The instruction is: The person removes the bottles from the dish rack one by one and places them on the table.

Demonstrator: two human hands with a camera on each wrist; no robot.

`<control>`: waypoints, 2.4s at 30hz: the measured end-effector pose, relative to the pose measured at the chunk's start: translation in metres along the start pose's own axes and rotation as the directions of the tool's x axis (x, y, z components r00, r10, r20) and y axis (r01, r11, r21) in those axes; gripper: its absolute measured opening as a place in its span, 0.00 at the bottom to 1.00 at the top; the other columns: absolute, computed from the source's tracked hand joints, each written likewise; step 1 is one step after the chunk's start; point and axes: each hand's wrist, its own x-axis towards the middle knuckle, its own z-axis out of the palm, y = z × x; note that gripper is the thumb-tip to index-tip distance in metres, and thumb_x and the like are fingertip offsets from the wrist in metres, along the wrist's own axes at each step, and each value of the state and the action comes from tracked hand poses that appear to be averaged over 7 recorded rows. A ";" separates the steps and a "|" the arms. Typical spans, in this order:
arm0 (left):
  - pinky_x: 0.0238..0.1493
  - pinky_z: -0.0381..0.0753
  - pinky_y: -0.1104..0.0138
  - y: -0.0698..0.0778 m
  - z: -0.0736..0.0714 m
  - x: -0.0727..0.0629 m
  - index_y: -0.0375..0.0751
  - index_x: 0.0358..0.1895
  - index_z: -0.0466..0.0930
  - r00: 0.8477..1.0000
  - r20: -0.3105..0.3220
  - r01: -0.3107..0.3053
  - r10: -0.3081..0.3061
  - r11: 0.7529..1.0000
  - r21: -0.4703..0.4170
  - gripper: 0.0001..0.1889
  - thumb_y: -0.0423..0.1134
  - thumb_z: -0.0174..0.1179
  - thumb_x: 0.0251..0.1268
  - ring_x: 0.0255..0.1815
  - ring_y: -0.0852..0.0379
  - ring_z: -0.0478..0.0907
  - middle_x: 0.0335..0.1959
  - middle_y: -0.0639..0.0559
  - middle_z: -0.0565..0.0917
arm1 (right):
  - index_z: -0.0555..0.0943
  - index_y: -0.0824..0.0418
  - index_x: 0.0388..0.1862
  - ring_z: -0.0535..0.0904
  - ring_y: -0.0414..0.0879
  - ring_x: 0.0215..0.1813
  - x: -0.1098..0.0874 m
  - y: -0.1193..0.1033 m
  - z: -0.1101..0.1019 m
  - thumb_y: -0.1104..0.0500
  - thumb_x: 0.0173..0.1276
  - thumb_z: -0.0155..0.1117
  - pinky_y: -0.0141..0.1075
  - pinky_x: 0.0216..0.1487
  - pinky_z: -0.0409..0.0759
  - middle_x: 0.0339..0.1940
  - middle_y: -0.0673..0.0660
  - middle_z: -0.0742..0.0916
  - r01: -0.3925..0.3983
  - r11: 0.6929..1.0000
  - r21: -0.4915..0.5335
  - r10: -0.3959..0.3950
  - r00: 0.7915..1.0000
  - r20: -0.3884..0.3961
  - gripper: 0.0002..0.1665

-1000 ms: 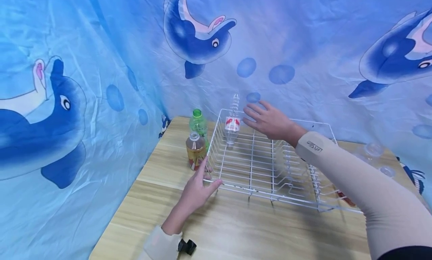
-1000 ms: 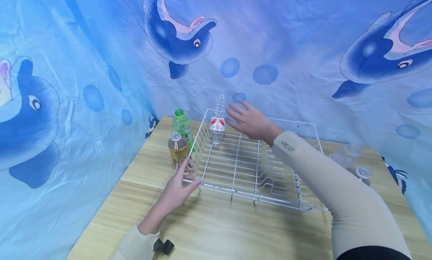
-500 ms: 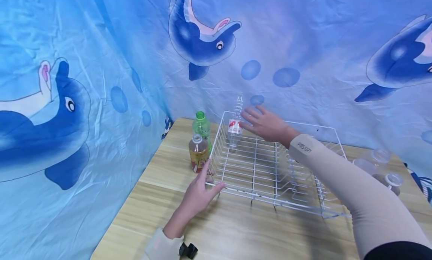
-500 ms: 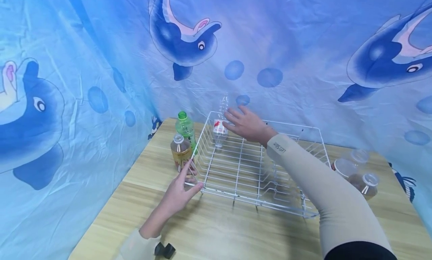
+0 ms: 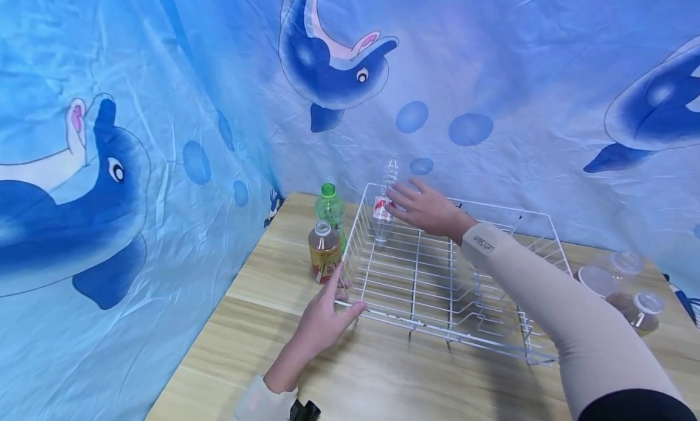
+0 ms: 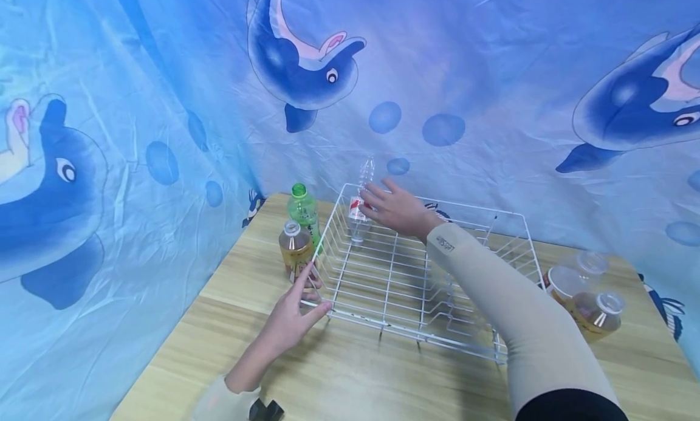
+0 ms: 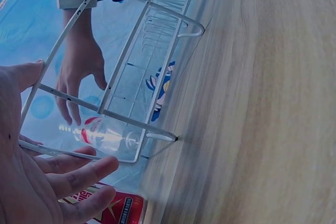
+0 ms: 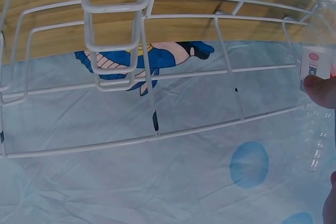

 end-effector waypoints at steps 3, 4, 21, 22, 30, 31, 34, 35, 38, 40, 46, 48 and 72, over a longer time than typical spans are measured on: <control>0.56 0.78 0.43 0.000 -0.002 0.001 0.54 0.83 0.43 1.000 -0.006 -0.010 0.010 1.000 0.011 0.53 0.70 0.59 0.63 0.58 0.48 0.80 0.64 0.50 0.77 | 0.67 0.54 0.76 0.61 0.60 0.77 0.003 0.001 0.000 0.60 0.62 0.76 0.58 0.75 0.58 0.76 0.64 0.68 0.001 1.000 -0.007 0.000 1.000 0.027 0.45; 0.56 0.78 0.43 -0.001 -0.002 0.002 0.54 0.83 0.43 1.000 -0.007 -0.014 0.014 1.000 0.014 0.52 0.70 0.59 0.63 0.57 0.48 0.80 0.64 0.50 0.77 | 0.66 0.54 0.77 0.60 0.60 0.77 0.004 0.001 0.001 0.60 0.62 0.76 0.58 0.75 0.57 0.76 0.64 0.68 0.001 1.000 -0.005 -0.001 0.999 0.034 0.45; 0.56 0.79 0.44 -0.003 0.002 -0.001 0.55 0.83 0.43 1.000 -0.006 -0.007 0.007 1.000 0.003 0.53 0.72 0.58 0.62 0.57 0.50 0.80 0.64 0.51 0.77 | 0.65 0.52 0.78 0.59 0.59 0.78 0.029 0.004 0.015 0.61 0.62 0.74 0.58 0.76 0.56 0.77 0.60 0.67 0.044 0.998 -0.039 -0.044 0.999 0.021 0.46; 0.56 0.79 0.44 -0.003 0.002 -0.001 0.55 0.83 0.43 1.000 -0.007 -0.009 0.009 1.000 0.001 0.52 0.70 0.59 0.63 0.57 0.50 0.80 0.64 0.51 0.77 | 0.65 0.51 0.78 0.59 0.59 0.78 0.029 0.004 0.016 0.60 0.62 0.75 0.58 0.76 0.56 0.78 0.60 0.67 0.043 0.998 -0.044 -0.042 0.999 0.029 0.47; 0.56 0.79 0.43 -0.002 0.004 -0.001 0.52 0.83 0.44 1.000 -0.002 -0.024 0.024 1.000 -0.008 0.49 0.58 0.65 0.67 0.56 0.50 0.80 0.64 0.49 0.77 | 0.68 0.51 0.76 0.60 0.60 0.78 0.031 0.006 0.024 0.60 0.58 0.77 0.58 0.76 0.57 0.76 0.59 0.69 0.033 0.998 -0.048 -0.033 0.999 0.016 0.47; 0.56 0.79 0.43 -0.002 0.004 -0.001 0.52 0.83 0.44 1.000 -0.004 -0.026 0.026 1.000 -0.004 0.49 0.58 0.65 0.67 0.56 0.51 0.80 0.64 0.49 0.77 | 0.68 0.51 0.76 0.60 0.60 0.77 0.032 0.006 0.024 0.60 0.58 0.77 0.58 0.76 0.57 0.76 0.59 0.70 0.031 0.999 -0.043 -0.030 0.999 0.013 0.47; 0.56 0.79 0.43 -0.002 0.003 -0.001 0.52 0.83 0.44 0.999 -0.009 -0.031 0.031 1.000 -0.002 0.50 0.58 0.65 0.66 0.56 0.50 0.80 0.64 0.50 0.77 | 0.68 0.51 0.76 0.59 0.60 0.77 0.035 0.007 0.025 0.60 0.57 0.78 0.58 0.75 0.58 0.76 0.59 0.69 0.025 0.999 -0.042 -0.024 1.000 0.014 0.48; 0.57 0.78 0.43 -0.001 0.003 -0.001 0.51 0.83 0.44 0.999 -0.010 -0.030 0.030 1.000 -0.002 0.50 0.58 0.65 0.66 0.57 0.50 0.80 0.64 0.50 0.77 | 0.68 0.51 0.76 0.59 0.60 0.78 0.036 0.007 0.025 0.60 0.57 0.78 0.58 0.75 0.58 0.76 0.60 0.69 0.023 0.999 -0.043 -0.022 1.000 0.020 0.49; 0.57 0.78 0.43 0.000 0.002 -0.001 0.51 0.83 0.44 1.000 -0.006 -0.026 0.026 1.000 -0.007 0.50 0.58 0.65 0.66 0.57 0.49 0.80 0.64 0.50 0.76 | 0.67 0.50 0.76 0.58 0.60 0.78 0.039 0.007 0.025 0.60 0.57 0.79 0.58 0.75 0.58 0.77 0.60 0.68 0.020 0.999 -0.044 -0.018 0.999 0.042 0.49; 0.57 0.78 0.43 0.001 0.002 -0.001 0.51 0.83 0.44 1.000 -0.002 -0.023 0.023 1.000 -0.009 0.50 0.58 0.65 0.66 0.57 0.49 0.80 0.64 0.50 0.76 | 0.68 0.50 0.77 0.57 0.60 0.78 0.040 0.007 0.025 0.60 0.57 0.79 0.58 0.75 0.57 0.77 0.60 0.68 0.020 0.999 -0.040 -0.018 0.999 0.050 0.49; 0.56 0.78 0.43 0.000 0.002 0.000 0.52 0.83 0.44 1.000 -0.007 -0.018 0.018 1.000 -0.002 0.50 0.58 0.65 0.66 0.57 0.49 0.80 0.64 0.49 0.77 | 0.67 0.50 0.77 0.56 0.61 0.79 0.042 0.007 0.027 0.63 0.57 0.78 0.60 0.78 0.48 0.77 0.60 0.68 0.017 1.000 -0.012 -0.016 0.998 0.056 0.49; 0.56 0.78 0.43 -0.001 0.003 0.000 0.52 0.83 0.44 1.000 -0.011 -0.022 0.022 1.000 0.001 0.50 0.61 0.63 0.66 0.56 0.49 0.81 0.64 0.48 0.77 | 0.67 0.50 0.77 0.56 0.61 0.79 0.043 0.007 0.027 0.64 0.57 0.78 0.60 0.78 0.48 0.77 0.60 0.68 0.016 1.000 -0.004 -0.016 0.998 0.056 0.49; 0.57 0.78 0.43 0.002 0.003 0.000 0.53 0.83 0.43 1.000 -0.004 -0.004 0.004 1.000 0.005 0.52 0.69 0.59 0.63 0.57 0.49 0.81 0.64 0.51 0.77 | 0.70 0.49 0.75 0.58 0.59 0.78 0.041 0.011 0.024 0.60 0.62 0.76 0.59 0.75 0.57 0.75 0.60 0.71 0.012 1.000 0.010 -0.013 0.998 0.062 0.43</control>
